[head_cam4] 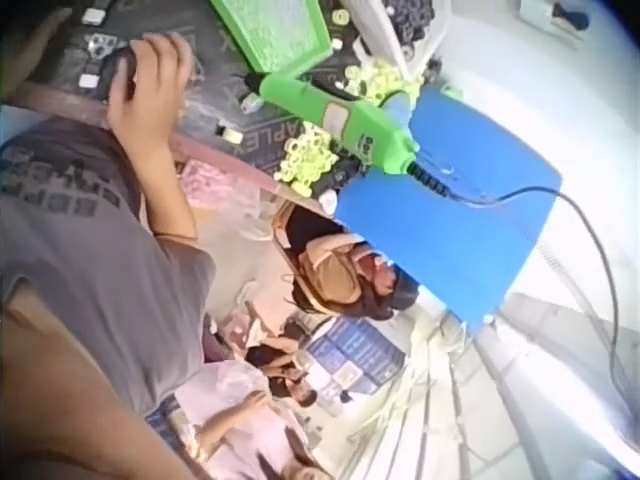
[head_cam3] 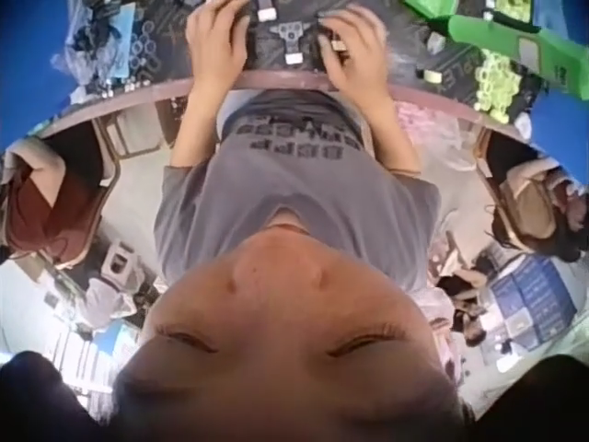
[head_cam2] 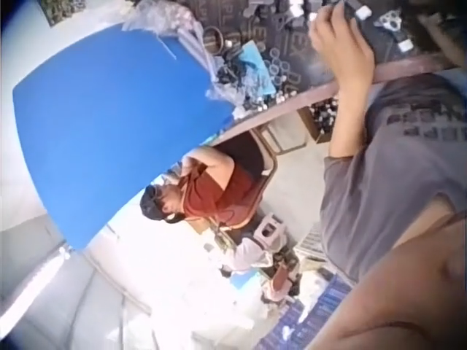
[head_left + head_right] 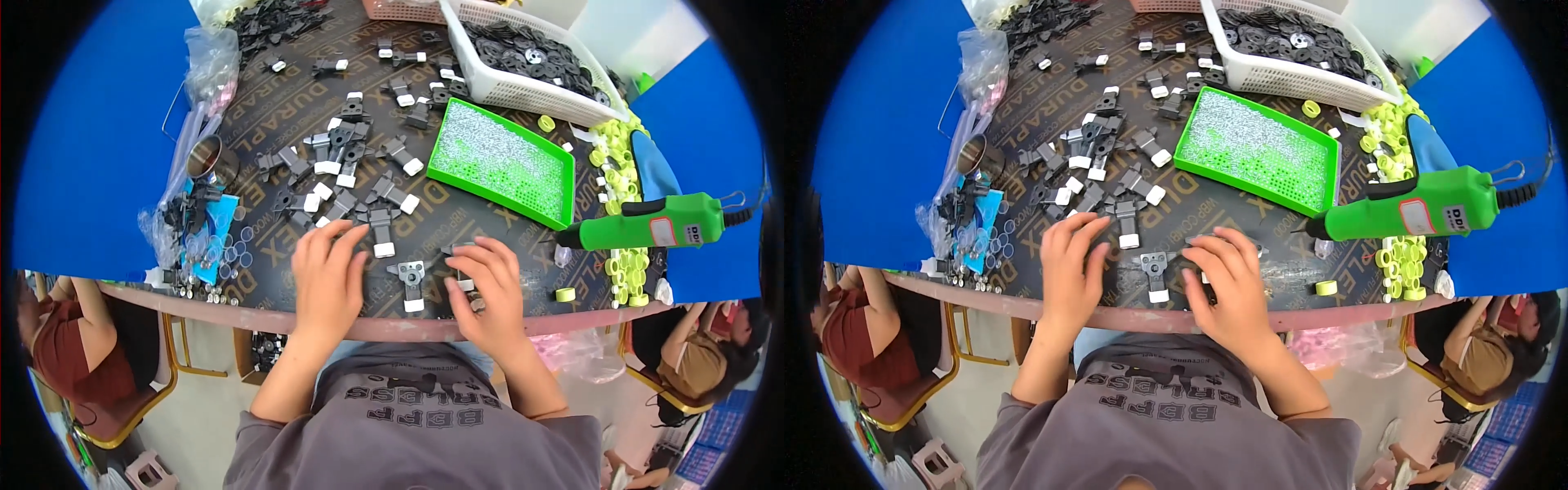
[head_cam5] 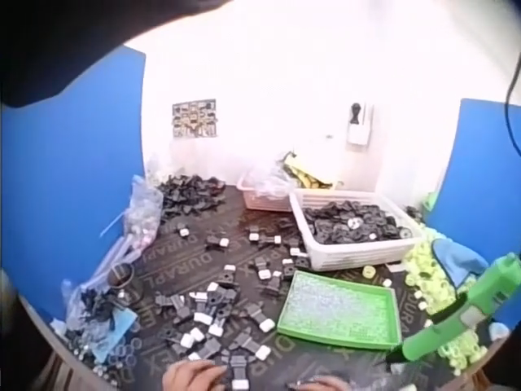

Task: Manually assemble and screw together small plastic and metal components for toys at a factory workbench.

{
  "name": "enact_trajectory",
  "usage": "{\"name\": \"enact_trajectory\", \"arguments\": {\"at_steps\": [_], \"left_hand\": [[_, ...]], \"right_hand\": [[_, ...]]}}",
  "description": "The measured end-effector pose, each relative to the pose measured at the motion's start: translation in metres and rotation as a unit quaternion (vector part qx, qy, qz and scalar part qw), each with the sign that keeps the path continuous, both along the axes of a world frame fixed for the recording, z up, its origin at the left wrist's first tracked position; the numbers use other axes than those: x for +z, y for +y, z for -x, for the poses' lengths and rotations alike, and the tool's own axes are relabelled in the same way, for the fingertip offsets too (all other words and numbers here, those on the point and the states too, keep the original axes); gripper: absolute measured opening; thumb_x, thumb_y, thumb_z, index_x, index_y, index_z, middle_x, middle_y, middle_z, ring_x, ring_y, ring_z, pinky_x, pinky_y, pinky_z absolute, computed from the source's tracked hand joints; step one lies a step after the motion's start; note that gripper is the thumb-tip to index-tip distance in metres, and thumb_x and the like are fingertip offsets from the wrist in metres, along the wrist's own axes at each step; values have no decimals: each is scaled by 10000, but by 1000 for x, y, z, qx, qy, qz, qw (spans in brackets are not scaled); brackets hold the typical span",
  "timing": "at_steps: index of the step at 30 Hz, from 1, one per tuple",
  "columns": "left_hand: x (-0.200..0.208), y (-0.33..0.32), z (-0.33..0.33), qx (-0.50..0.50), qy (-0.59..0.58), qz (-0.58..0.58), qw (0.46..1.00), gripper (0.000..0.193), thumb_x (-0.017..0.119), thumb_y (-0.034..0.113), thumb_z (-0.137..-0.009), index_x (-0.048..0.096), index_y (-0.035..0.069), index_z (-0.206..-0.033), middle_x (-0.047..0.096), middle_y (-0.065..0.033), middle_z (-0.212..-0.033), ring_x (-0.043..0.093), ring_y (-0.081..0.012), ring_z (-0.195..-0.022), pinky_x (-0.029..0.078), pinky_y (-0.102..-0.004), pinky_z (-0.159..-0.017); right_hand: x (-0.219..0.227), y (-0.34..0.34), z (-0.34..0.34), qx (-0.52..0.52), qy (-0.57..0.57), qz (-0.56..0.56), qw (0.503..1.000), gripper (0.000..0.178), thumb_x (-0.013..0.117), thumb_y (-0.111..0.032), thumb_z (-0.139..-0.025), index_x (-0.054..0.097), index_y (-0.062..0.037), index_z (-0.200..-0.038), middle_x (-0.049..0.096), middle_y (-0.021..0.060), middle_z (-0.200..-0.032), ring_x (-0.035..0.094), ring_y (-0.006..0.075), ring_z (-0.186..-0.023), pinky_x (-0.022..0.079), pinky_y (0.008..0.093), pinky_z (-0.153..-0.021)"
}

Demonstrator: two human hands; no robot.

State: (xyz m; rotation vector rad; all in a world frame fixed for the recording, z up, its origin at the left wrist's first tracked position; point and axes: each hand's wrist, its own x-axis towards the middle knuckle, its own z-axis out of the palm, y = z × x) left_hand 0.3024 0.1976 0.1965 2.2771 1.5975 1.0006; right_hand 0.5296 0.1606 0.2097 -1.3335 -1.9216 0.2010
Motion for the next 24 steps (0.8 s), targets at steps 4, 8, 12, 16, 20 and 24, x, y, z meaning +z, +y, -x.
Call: {"name": "enact_trajectory", "arguments": {"at_steps": [4, 8, 12, 16, 20, 24], "left_hand": [[-3, 16, -22, 25, 9, 51, 998, 390, 697, 265, -845, 602, 39, -1148, 598, -126, -977, 568, -326, -898, 451, -418, -766], [-2, 25, -37, 54, 57, 81, 994, 447, 744, 247, -800, 589, 52, -1171, 621, -131, -940, 605, -312, -883, 485, -401, -736], [-4, 20, -30, 39, 13, 127, 991, 471, 705, 144, -801, 527, 49, -1226, 625, -160, -973, 624, -335, -918, 508, -417, -781], [8, -7, -3, 17, -238, 315, 919, 446, 651, 41, -843, 477, 15, -1253, 643, -156, -938, 648, -271, -853, 533, -355, -705], [2, -31, 6, -29, -229, 335, 913, 475, 639, 1, -864, 457, 13, -1302, 585, -123, -977, 626, -197, -856, 526, -309, -700], [6, -18, 5, 0, -14, 161, 987, 495, 639, 24, -842, 470, -6, -1306, 516, -210, -1115, 559, -361, -964, 466, -412, -837]], "right_hand": [[5, 7, 17, 97, -47, 98, 989, 450, 764, -166, -757, 597, -56, -1159, 560, 126, -1218, 427, 394, -1263, 362, 513, -1056], [-1, 6, 23, 120, -103, 118, 980, 451, 755, -195, -772, 591, -72, -1174, 538, 119, -1251, 408, 388, -1285, 309, 562, -1097], [-4, 3, 13, 108, -91, 136, 981, 413, 751, -180, -780, 609, -74, -1152, 559, 115, -1224, 425, 376, -1276, 322, 541, -1093], [1, 12, 6, 93, -34, 108, 989, 334, 751, -120, -780, 633, -48, -1083, 605, 130, -1139, 521, 365, -1157, 449, 443, -951], [16, 47, 20, 54, -67, 67, 994, 322, 724, -74, -783, 609, -30, -1081, 612, 136, -1114, 553, 344, -1054, 466, 408, -898], [-8, 93, 41, 24, -198, 67, 978, 411, 707, -54, -746, 564, -7, -1129, 616, 158, -1038, 557, 348, -993, 470, 403, -891]]}}
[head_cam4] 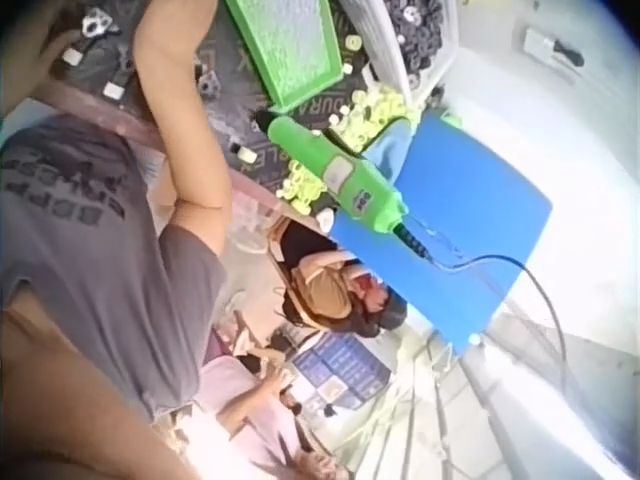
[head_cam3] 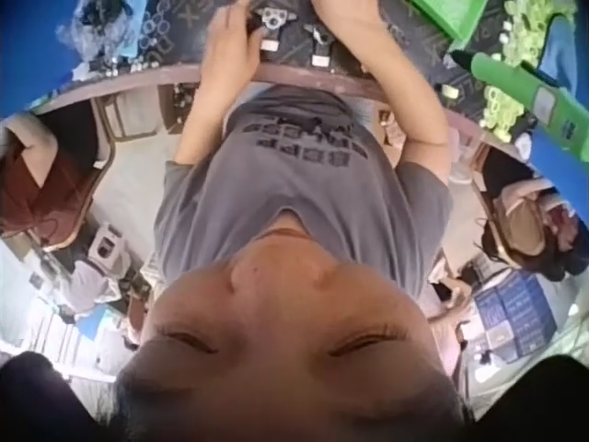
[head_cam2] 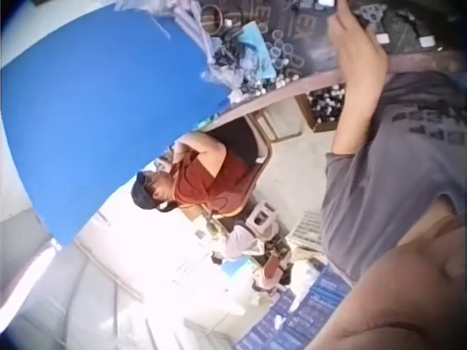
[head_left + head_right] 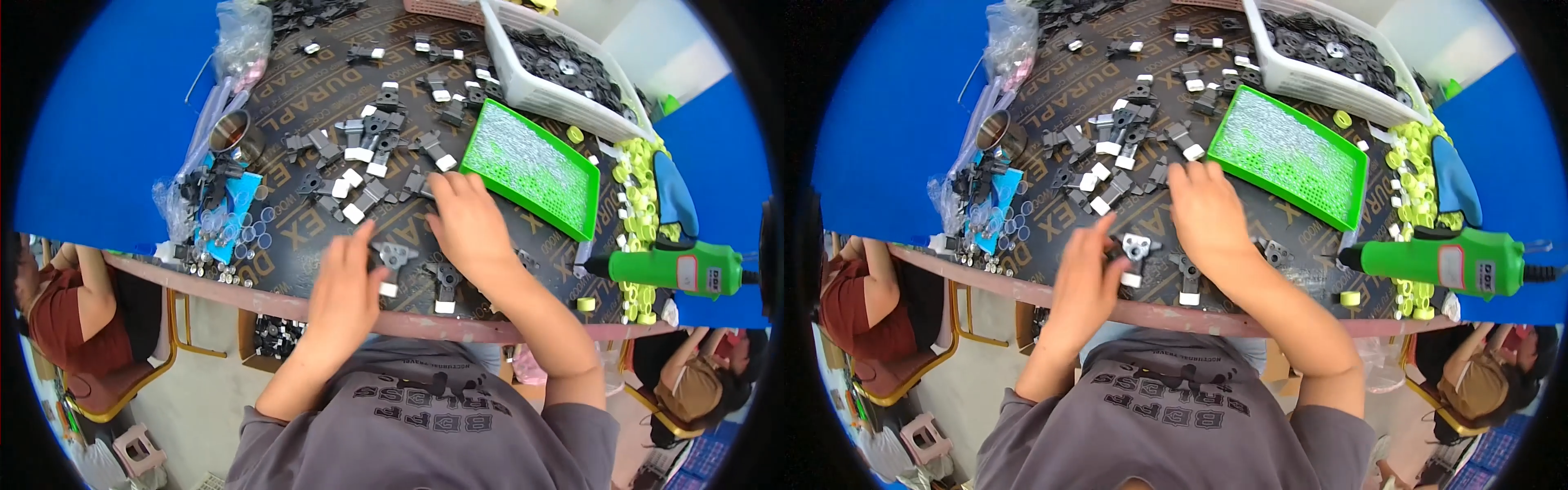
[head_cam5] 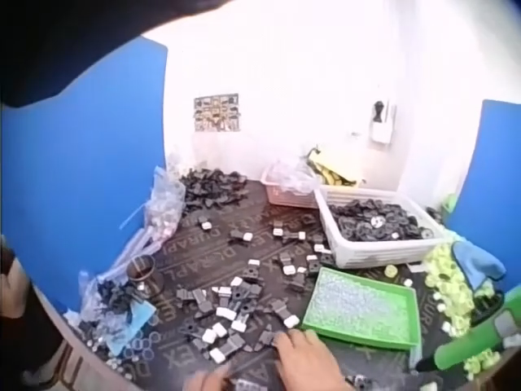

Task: Manually assemble and screw together small plastic and metal components for toys at a factory workbench.

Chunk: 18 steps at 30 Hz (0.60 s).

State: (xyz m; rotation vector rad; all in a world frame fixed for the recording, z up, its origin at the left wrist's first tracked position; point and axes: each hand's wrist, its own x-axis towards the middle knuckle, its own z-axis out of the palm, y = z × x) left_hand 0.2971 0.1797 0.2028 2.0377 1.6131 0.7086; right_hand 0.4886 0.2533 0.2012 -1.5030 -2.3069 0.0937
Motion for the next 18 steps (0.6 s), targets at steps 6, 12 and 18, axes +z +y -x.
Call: {"name": "enact_trajectory", "arguments": {"at_steps": [6, 12, 18], "left_hand": [[-12, 44, 12, 18, 131, -197, 971, 346, 685, 104, -817, 590, 10, -1136, 571, -143, -1075, 538, -348, -981, 467, -421, -830], [-25, 58, 14, 44, 86, -154, 983, 234, 643, 91, -853, 604, 2, -1066, 609, -158, -943, 571, -350, -900, 468, -442, -794], [4, -5, 38, 111, -118, 79, 984, 209, 597, 90, -930, 573, 16, -1124, 625, -94, -793, 615, -173, -686, 492, -286, -637]], "right_hand": [[17, -32, 5, -43, 91, -62, 993, 266, 647, -31, -774, 583, -12, -1031, 617, 153, -838, 598, 344, -833, 494, 435, -741], [19, -149, -34, -140, 386, 119, 904, 221, 687, -1, -825, 632, -22, -1038, 657, 106, -962, 680, 161, -858, 545, 262, -716], [-32, -178, -101, -363, 422, 19, 830, 183, 700, -50, -851, 661, -9, -1025, 583, 21, -893, 500, 81, -713, 427, 218, -639]]}}
